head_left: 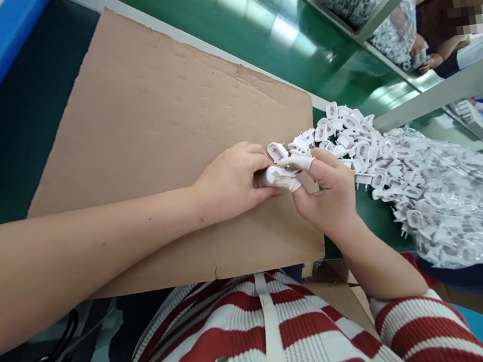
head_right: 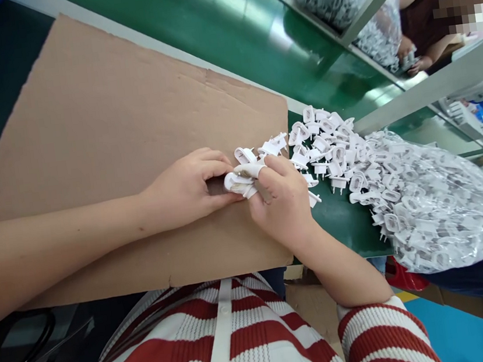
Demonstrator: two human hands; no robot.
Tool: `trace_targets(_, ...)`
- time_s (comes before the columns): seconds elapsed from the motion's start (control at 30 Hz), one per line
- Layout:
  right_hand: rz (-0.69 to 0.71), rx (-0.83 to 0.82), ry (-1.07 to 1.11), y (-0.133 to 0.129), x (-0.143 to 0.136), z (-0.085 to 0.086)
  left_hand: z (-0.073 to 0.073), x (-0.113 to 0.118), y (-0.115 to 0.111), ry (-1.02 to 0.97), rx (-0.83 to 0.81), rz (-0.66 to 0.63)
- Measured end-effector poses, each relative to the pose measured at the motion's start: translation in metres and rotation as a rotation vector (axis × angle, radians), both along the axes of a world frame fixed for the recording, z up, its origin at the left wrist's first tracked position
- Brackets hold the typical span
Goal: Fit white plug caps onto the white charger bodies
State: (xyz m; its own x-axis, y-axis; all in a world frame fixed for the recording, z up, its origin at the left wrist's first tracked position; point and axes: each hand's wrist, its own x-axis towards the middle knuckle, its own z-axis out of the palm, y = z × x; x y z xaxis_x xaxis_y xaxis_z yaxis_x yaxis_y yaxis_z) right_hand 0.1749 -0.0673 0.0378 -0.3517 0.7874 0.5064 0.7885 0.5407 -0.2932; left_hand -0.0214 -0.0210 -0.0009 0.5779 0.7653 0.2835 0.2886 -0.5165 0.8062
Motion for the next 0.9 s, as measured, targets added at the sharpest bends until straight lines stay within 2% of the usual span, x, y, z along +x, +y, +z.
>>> trace_targets(0.13, -0.011, -0.083, 0.192, -0.002, 0.002, -0.012, 0.003, -0.004, -0.001, 0.006, -0.002, -0.017)
trace_targets(0.23, 0.047, -0.200, 0.267, -0.002, 0.004, -0.017, 0.005, -0.006, -0.004, -0.006, -0.029, 0.004)
trace_targets(0.3, 0.075, -0.217, 0.296, -0.002, 0.005, -0.018, 0.006, -0.006, -0.006, -0.048, -0.042, 0.024)
trace_targets(0.4, 0.074, -0.160, 0.362, -0.003, 0.006, -0.017, 0.011, -0.008, -0.007, -0.193, -0.033, -0.004)
trace_targets(0.5, 0.035, -0.050, 0.359, -0.007, 0.007, -0.016, 0.016, -0.011, -0.006, -0.314, -0.050, -0.151)
trace_targets(0.6, -0.010, 0.057, 0.318, -0.011, 0.005, -0.015, 0.018, -0.013, -0.008, -0.337, -0.045, -0.268)
trace_targets(0.77, -0.022, 0.173, 0.317, -0.016, -0.003, -0.015, 0.011, -0.007, -0.019, -0.371, -0.080, -0.265)
trace_targets(0.9, -0.040, 0.267, 0.251, -0.020, -0.009, -0.016, 0.008, -0.001, -0.027, -0.450, -0.110, -0.214)
